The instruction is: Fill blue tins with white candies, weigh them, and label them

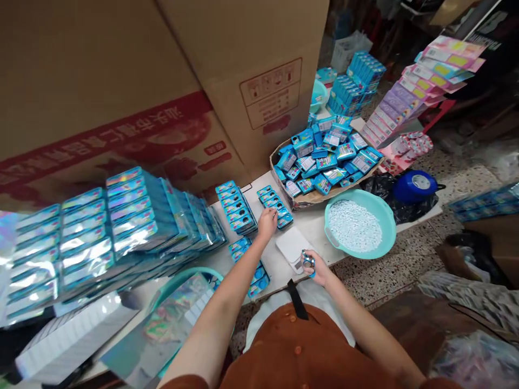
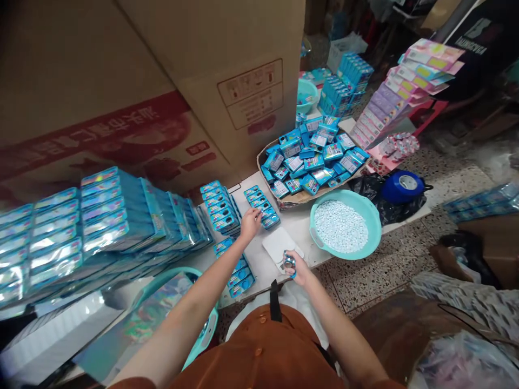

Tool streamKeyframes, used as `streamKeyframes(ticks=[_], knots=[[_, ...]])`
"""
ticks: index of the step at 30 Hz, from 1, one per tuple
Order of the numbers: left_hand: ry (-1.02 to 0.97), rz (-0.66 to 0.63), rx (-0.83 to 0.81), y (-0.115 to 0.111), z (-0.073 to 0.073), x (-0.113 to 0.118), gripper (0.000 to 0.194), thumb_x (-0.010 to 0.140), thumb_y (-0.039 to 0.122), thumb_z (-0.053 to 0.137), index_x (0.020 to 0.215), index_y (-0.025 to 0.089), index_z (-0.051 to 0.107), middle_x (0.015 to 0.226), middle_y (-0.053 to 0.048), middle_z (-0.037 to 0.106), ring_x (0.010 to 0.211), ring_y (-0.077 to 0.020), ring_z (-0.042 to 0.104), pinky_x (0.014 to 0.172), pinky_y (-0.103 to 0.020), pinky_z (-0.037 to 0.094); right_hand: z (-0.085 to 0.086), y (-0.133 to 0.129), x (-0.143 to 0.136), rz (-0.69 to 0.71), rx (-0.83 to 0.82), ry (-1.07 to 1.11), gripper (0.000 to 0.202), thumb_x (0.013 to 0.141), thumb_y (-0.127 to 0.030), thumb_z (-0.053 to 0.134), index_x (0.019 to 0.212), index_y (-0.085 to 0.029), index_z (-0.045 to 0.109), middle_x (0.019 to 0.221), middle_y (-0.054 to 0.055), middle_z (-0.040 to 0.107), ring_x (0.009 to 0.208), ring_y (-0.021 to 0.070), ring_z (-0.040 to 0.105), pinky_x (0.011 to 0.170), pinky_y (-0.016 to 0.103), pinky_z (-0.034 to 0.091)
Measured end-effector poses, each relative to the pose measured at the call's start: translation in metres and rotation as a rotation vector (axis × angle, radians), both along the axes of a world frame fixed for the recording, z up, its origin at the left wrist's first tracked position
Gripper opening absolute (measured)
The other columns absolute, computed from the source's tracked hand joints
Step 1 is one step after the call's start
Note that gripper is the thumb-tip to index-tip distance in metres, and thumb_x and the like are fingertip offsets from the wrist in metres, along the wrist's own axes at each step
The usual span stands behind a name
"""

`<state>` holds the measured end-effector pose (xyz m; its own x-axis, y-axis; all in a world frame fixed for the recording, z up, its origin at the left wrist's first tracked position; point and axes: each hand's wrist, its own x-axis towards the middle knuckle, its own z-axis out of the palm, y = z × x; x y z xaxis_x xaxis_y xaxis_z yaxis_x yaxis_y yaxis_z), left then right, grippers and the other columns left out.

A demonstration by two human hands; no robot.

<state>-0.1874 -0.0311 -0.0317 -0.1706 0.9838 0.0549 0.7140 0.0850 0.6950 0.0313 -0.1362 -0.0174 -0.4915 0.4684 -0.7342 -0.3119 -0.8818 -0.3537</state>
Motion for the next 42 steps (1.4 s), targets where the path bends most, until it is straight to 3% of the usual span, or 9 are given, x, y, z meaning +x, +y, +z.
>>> streamKeyframes(ticks=[3, 6, 10, 15, 24, 29, 33, 37, 42], knots=[[0.227, -0.114, -0.099, 0.032, -0.014, 0.002, 0.024, 0.085, 0.017, 0.044, 0.082, 0.019, 0.068, 0.092, -0.011, 0.062, 0.092, -0.0249, 0.056, 0.085, -0.038, 0.043, -0.004, 0.007, 0.016, -0.032, -0.012, -0.027, 0.024, 0.067, -0.04, 0.059, 0.066, -0.02, 0.044, 0.053, -0.008, 0.039, 0.035, 0.0026, 0.021, 0.037, 0.021, 0.015], [0.349, -0.207, -0.149, 0.047, -0.024, 0.003, 0.027, 0.083, 0.012, 0.043, 0.091, 0.018, 0.068, 0.1, -0.014, 0.062, 0.099, -0.0283, 0.052, 0.09, -0.042, 0.039, -0.009, 0.013, 0.025, -0.082, -0.063, -0.012, 0.024, 0.068, -0.038, 0.059, 0.066, -0.019, 0.045, 0.054, -0.008, 0.041, 0.035, 0.002, 0.021, 0.036, 0.02, 0.013], [0.479, -0.318, -0.126, 0.044, -0.031, 0.008, 0.032, 0.086, 0.018, 0.042, 0.109, 0.016, 0.064, 0.11, -0.018, 0.06, 0.106, -0.0317, 0.048, 0.099, -0.048, 0.031, -0.013, 0.023, 0.03, -0.117, -0.125, 0.036, 0.023, 0.069, -0.036, 0.06, 0.065, -0.019, 0.045, 0.054, -0.008, 0.042, 0.034, 0.0016, 0.021, 0.036, 0.02, 0.012], [0.523, -0.334, -0.137, 0.035, -0.03, 0.014, 0.041, 0.089, 0.035, 0.042, 0.122, 0.014, 0.056, 0.112, -0.019, 0.058, 0.11, -0.0346, 0.047, 0.103, -0.054, 0.024, -0.013, 0.039, 0.029, -0.105, -0.125, 0.003, 0.024, 0.067, -0.035, 0.062, 0.065, -0.019, 0.044, 0.053, -0.008, 0.041, 0.034, 0.0013, 0.022, 0.036, 0.019, 0.012], [0.545, -0.419, -0.23, 0.054, -0.024, 0.014, 0.031, 0.087, 0.023, 0.039, 0.102, 0.015, 0.065, 0.101, -0.017, 0.06, 0.104, -0.0326, 0.049, 0.104, -0.054, 0.022, -0.017, 0.052, 0.023, -0.034, -0.115, -0.028, 0.025, 0.066, -0.038, 0.061, 0.067, -0.018, 0.047, 0.054, -0.007, 0.042, 0.038, 0.0023, 0.023, 0.037, 0.02, 0.013], [0.487, -0.365, -0.221, 0.059, -0.018, 0.015, 0.026, 0.085, 0.027, 0.045, 0.093, 0.016, 0.067, 0.099, -0.016, 0.06, 0.105, -0.0328, 0.049, 0.106, -0.055, 0.018, -0.013, 0.061, 0.019, -0.051, -0.084, 0.004, 0.024, 0.065, -0.037, 0.063, 0.068, -0.018, 0.048, 0.06, -0.006, 0.044, 0.041, 0.0025, 0.026, 0.037, 0.018, 0.014], [0.368, -0.253, -0.204, 0.052, -0.004, 0.019, 0.026, 0.084, 0.029, 0.05, 0.102, 0.016, 0.065, 0.103, -0.016, 0.06, 0.107, -0.0326, 0.049, 0.1, -0.05, 0.031, -0.012, 0.07, 0.018, -0.052, -0.068, 0.041, 0.024, 0.064, -0.036, 0.063, 0.071, -0.017, 0.05, 0.062, -0.006, 0.046, 0.041, 0.0018, 0.025, 0.037, 0.018, 0.013], [0.129, -0.057, -0.12, 0.021, 0.019, 0.039, 0.029, 0.088, 0.031, 0.047, 0.108, 0.018, 0.061, 0.102, -0.013, 0.062, 0.099, -0.0258, 0.054, 0.09, -0.039, 0.041, -0.011, 0.078, 0.016, -0.015, -0.004, -0.013, 0.024, 0.065, -0.037, 0.063, 0.071, -0.017, 0.052, 0.06, -0.005, 0.045, 0.042, 0.0031, 0.024, 0.037, 0.02, 0.013], [-0.303, -0.009, -0.343, -0.024, 0.032, 0.079, 0.022, 0.083, 0.037, 0.053, 0.08, 0.02, 0.068, 0.076, -0.004, 0.065, 0.065, -0.0148, 0.055, 0.065, -0.028, 0.045, -0.009, 0.084, 0.01, 0.138, 0.153, -0.181, 0.027, 0.066, -0.041, 0.064, 0.073, -0.016, 0.056, 0.062, -0.004, 0.049, 0.05, 0.0052, 0.035, 0.042, 0.018, 0.02]])
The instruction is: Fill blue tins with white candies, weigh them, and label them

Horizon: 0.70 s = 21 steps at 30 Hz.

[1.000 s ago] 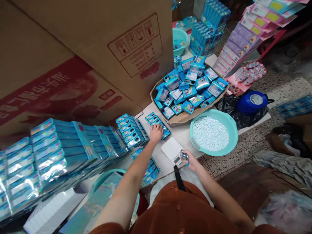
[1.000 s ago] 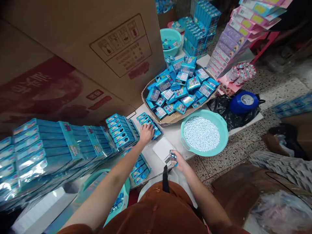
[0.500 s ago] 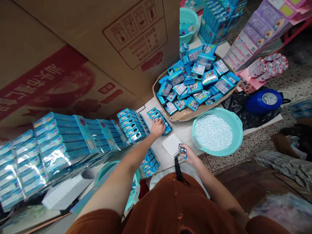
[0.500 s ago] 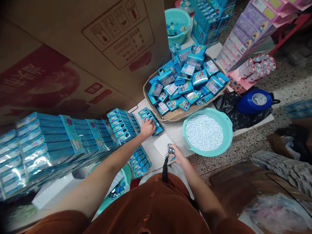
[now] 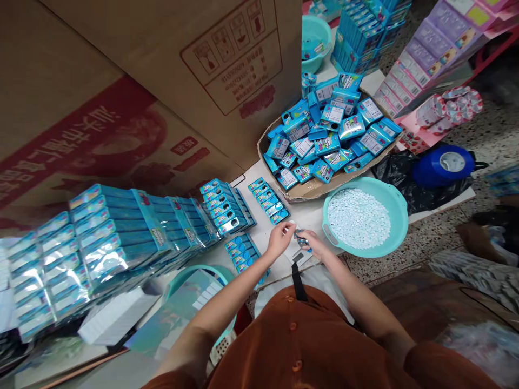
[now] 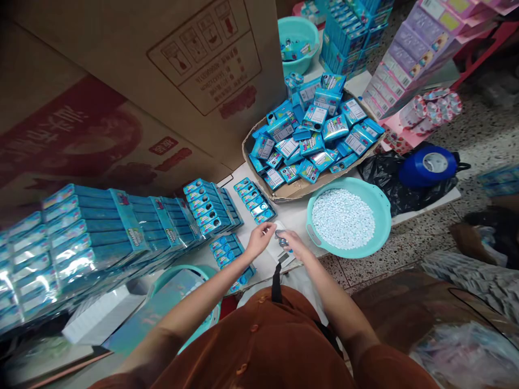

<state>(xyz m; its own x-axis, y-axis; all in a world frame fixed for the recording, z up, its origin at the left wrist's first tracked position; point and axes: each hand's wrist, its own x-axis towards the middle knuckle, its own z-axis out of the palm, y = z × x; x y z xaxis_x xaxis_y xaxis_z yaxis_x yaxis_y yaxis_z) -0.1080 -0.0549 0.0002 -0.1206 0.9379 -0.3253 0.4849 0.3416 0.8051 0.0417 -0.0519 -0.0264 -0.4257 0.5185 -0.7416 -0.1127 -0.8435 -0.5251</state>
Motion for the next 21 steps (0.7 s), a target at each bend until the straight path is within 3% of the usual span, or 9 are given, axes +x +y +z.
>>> streamKeyframes(ticks=[5, 9, 13, 15, 18, 21], knots=[[-0.064, 0.17, -0.091, -0.012, -0.006, 0.004, 0.017, 0.074, 0.034, 0.064, 0.082, 0.019, 0.07, 0.078, -0.004, 0.069, 0.062, -0.0136, 0.058, 0.062, -0.027, 0.046, -0.001, 0.002, -0.009, 0.145, 0.057, -0.139, 0.026, 0.068, -0.043, 0.06, 0.078, -0.019, 0.059, 0.07, -0.002, 0.056, 0.067, 0.0108, 0.048, 0.055, 0.019, 0.034], [-0.144, 0.126, -0.23, -0.014, -0.007, -0.01, 0.024, 0.074, 0.042, 0.063, 0.071, 0.018, 0.07, 0.068, -0.005, 0.069, 0.063, -0.0165, 0.062, 0.063, -0.028, 0.048, -0.002, 0.005, -0.015, 0.175, 0.098, -0.113, 0.025, 0.068, -0.043, 0.058, 0.07, -0.017, 0.057, 0.061, -0.003, 0.048, 0.059, 0.0089, 0.042, 0.05, 0.019, 0.027], [-0.227, 0.159, -0.205, -0.008, -0.007, -0.022, 0.023, 0.069, 0.04, 0.068, 0.072, 0.017, 0.07, 0.068, -0.005, 0.069, 0.062, -0.0165, 0.061, 0.061, -0.028, 0.047, -0.001, 0.011, -0.018, 0.177, 0.06, -0.059, 0.022, 0.066, -0.038, 0.059, 0.067, -0.016, 0.061, 0.057, -0.004, 0.042, 0.052, 0.007, 0.033, 0.044, 0.019, 0.018], [-0.171, 0.232, -0.138, 0.005, -0.011, -0.031, 0.023, 0.068, 0.04, 0.069, 0.073, 0.017, 0.07, 0.069, -0.004, 0.069, 0.061, -0.0158, 0.06, 0.06, -0.028, 0.047, -0.001, 0.013, -0.016, 0.146, 0.025, -0.029, 0.022, 0.064, -0.035, 0.059, 0.069, -0.015, 0.064, 0.057, -0.004, 0.04, 0.05, 0.0062, 0.028, 0.043, 0.02, 0.014], [0.066, 0.317, 0.028, 0.039, -0.021, -0.048, 0.021, 0.072, 0.038, 0.067, 0.076, 0.018, 0.071, 0.074, -0.004, 0.069, 0.065, -0.0172, 0.06, 0.065, -0.03, 0.048, -0.003, 0.014, -0.01, 0.083, -0.017, -0.01, 0.024, 0.063, -0.035, 0.059, 0.071, -0.014, 0.066, 0.056, -0.005, 0.037, 0.047, 0.0054, 0.024, 0.041, 0.02, 0.01], [0.366, 0.208, 0.178, 0.075, -0.035, -0.065, 0.016, 0.078, 0.032, 0.062, 0.077, 0.019, 0.071, 0.083, -0.006, 0.071, 0.082, -0.0209, 0.062, 0.081, -0.035, 0.046, -0.006, 0.011, -0.001, 0.053, -0.026, -0.046, 0.025, 0.063, -0.035, 0.059, 0.073, -0.014, 0.068, 0.057, -0.004, 0.037, 0.047, 0.0053, 0.023, 0.041, 0.021, 0.01]])
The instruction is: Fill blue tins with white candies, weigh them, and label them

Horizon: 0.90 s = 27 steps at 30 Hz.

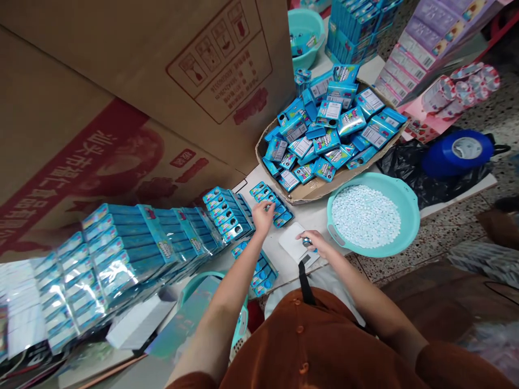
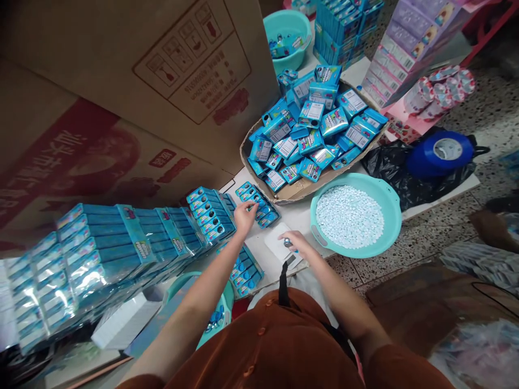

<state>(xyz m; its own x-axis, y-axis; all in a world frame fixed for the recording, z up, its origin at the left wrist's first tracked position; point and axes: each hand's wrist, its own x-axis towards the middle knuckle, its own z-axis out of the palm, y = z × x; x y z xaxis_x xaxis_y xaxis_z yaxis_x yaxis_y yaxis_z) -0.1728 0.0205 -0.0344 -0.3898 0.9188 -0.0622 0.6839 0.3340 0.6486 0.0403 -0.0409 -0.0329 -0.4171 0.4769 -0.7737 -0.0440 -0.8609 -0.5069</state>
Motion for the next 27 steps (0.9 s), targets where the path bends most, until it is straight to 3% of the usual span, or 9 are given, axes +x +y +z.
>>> streamKeyframes(ticks=[4, 9, 16, 21, 27], knots=[[0.316, -0.186, -0.089, 0.028, -0.017, -0.01, 0.022, 0.086, 0.029, 0.052, 0.09, 0.02, 0.071, 0.097, -0.008, 0.071, 0.098, -0.0249, 0.057, 0.09, -0.04, 0.039, -0.005, -0.007, 0.012, 0.011, 0.041, -0.058, 0.027, 0.064, -0.036, 0.058, 0.074, -0.014, 0.069, 0.065, -0.001, 0.046, 0.054, 0.0067, 0.033, 0.042, 0.019, 0.013], [0.55, -0.363, -0.153, 0.023, -0.024, -0.007, 0.036, 0.093, 0.033, 0.038, 0.106, 0.02, 0.068, 0.112, -0.01, 0.067, 0.108, -0.0297, 0.049, 0.094, -0.046, 0.032, -0.011, -0.012, 0.021, -0.017, 0.004, -0.085, 0.026, 0.064, -0.038, 0.06, 0.073, -0.015, 0.068, 0.063, -0.001, 0.041, 0.055, 0.007, 0.032, 0.042, 0.018, 0.013], [0.624, -0.504, -0.167, 0.005, -0.025, -0.011, 0.046, 0.095, 0.035, 0.029, 0.128, 0.016, 0.053, 0.128, -0.013, 0.058, 0.118, -0.0337, 0.043, 0.099, -0.052, 0.026, -0.016, -0.01, 0.021, -0.005, -0.014, -0.095, 0.027, 0.062, -0.04, 0.058, 0.072, -0.016, 0.067, 0.067, 0.0, 0.047, 0.056, 0.0074, 0.033, 0.042, 0.018, 0.016], [0.614, -0.602, -0.188, 0.017, -0.022, -0.015, 0.044, 0.095, 0.029, 0.026, 0.115, 0.013, 0.062, 0.109, -0.014, 0.065, 0.112, -0.0304, 0.047, 0.105, -0.053, 0.021, -0.014, -0.009, 0.012, 0.035, 0.045, -0.105, 0.027, 0.06, -0.035, 0.056, 0.074, -0.016, 0.069, 0.075, 0.003, 0.053, 0.063, 0.0095, 0.04, 0.044, 0.018, 0.017], [0.563, -0.569, -0.169, 0.021, -0.022, -0.017, 0.042, 0.094, 0.027, 0.028, 0.107, 0.014, 0.065, 0.105, -0.012, 0.067, 0.109, -0.0285, 0.05, 0.11, -0.054, 0.016, -0.001, -0.004, 0.002, 0.055, 0.042, -0.095, 0.028, 0.062, -0.038, 0.055, 0.074, -0.015, 0.069, 0.072, 0.002, 0.052, 0.061, 0.0092, 0.039, 0.045, 0.019, 0.018]])
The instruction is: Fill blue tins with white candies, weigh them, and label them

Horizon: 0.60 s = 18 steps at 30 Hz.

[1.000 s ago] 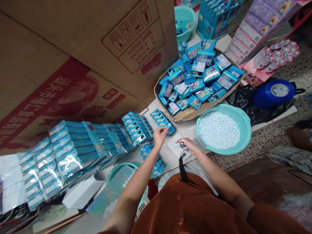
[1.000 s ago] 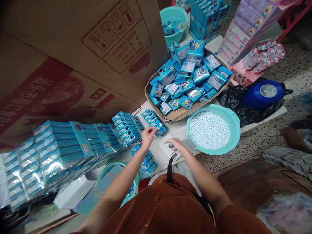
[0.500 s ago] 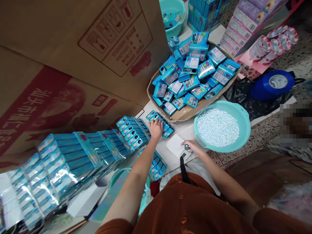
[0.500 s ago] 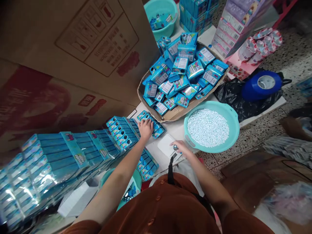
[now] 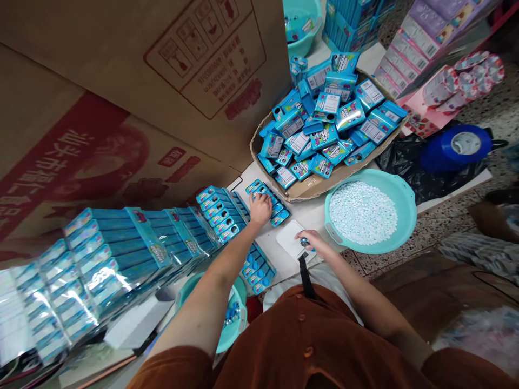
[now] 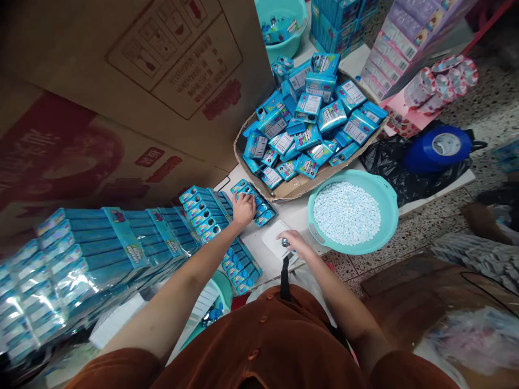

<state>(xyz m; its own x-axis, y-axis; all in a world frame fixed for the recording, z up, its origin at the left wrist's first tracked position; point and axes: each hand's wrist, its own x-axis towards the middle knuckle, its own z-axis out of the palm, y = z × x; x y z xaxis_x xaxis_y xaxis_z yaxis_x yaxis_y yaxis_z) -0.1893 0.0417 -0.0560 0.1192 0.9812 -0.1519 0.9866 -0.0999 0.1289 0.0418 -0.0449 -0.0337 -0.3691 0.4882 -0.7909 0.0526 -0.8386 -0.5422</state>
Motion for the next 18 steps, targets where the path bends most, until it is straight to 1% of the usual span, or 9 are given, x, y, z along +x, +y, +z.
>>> streamKeyframes(ticks=[4, 8, 11, 12, 16, 18], knots=[[-0.039, 0.026, 0.022, -0.007, -0.011, -0.003, 0.042, 0.094, 0.027, 0.029, 0.115, 0.013, 0.063, 0.114, -0.013, 0.064, 0.111, -0.0287, 0.049, 0.111, -0.054, 0.016, 0.002, -0.008, 0.004, 0.011, 0.053, -0.015, 0.026, 0.061, -0.034, 0.056, 0.074, -0.017, 0.069, 0.08, 0.003, 0.055, 0.065, 0.0098, 0.043, 0.045, 0.018, 0.02], [-0.087, 0.06, 0.062, -0.013, -0.021, -0.004, 0.042, 0.093, 0.027, 0.031, 0.121, 0.013, 0.06, 0.122, -0.013, 0.061, 0.115, -0.0288, 0.048, 0.112, -0.052, 0.015, -0.001, -0.025, 0.008, -0.002, 0.011, -0.01, 0.027, 0.063, -0.036, 0.055, 0.075, -0.016, 0.069, 0.078, 0.003, 0.054, 0.06, 0.0086, 0.043, 0.043, 0.018, 0.017], [-0.132, 0.09, 0.101, -0.013, -0.02, -0.004, 0.04, 0.093, 0.027, 0.033, 0.117, 0.015, 0.062, 0.117, -0.012, 0.064, 0.116, -0.0284, 0.048, 0.112, -0.052, 0.014, -0.002, -0.033, 0.009, 0.023, 0.027, -0.008, 0.026, 0.062, -0.037, 0.057, 0.073, -0.016, 0.068, 0.074, 0.003, 0.054, 0.059, 0.0084, 0.044, 0.044, 0.018, 0.019], [-0.149, 0.115, 0.11, -0.011, -0.018, -0.004, 0.039, 0.093, 0.028, 0.033, 0.114, 0.016, 0.064, 0.114, -0.011, 0.066, 0.115, -0.028, 0.048, 0.111, -0.052, 0.016, -0.002, -0.034, 0.01, 0.03, 0.03, -0.014, 0.025, 0.062, -0.037, 0.058, 0.073, -0.017, 0.068, 0.072, 0.002, 0.053, 0.058, 0.0085, 0.044, 0.044, 0.018, 0.019], [-0.249, 0.218, 0.094, -0.007, -0.011, -0.006, 0.038, 0.094, 0.031, 0.033, 0.097, 0.019, 0.069, 0.103, -0.008, 0.069, 0.103, -0.0247, 0.054, 0.102, -0.044, 0.032, -0.002, -0.033, 0.013, 0.008, 0.024, -0.032, 0.023, 0.062, -0.037, 0.059, 0.071, -0.017, 0.066, 0.066, 0.001, 0.049, 0.053, 0.0072, 0.04, 0.043, 0.018, 0.018], [-0.281, 0.227, 0.099, -0.005, -0.011, -0.007, 0.034, 0.093, 0.031, 0.036, 0.097, 0.019, 0.068, 0.104, -0.008, 0.068, 0.102, -0.0237, 0.055, 0.098, -0.041, 0.036, -0.001, -0.035, 0.015, -0.027, 0.006, -0.02, 0.023, 0.062, -0.037, 0.057, 0.07, -0.017, 0.066, 0.064, 0.0, 0.046, 0.051, 0.0061, 0.036, 0.041, 0.018, 0.016]])
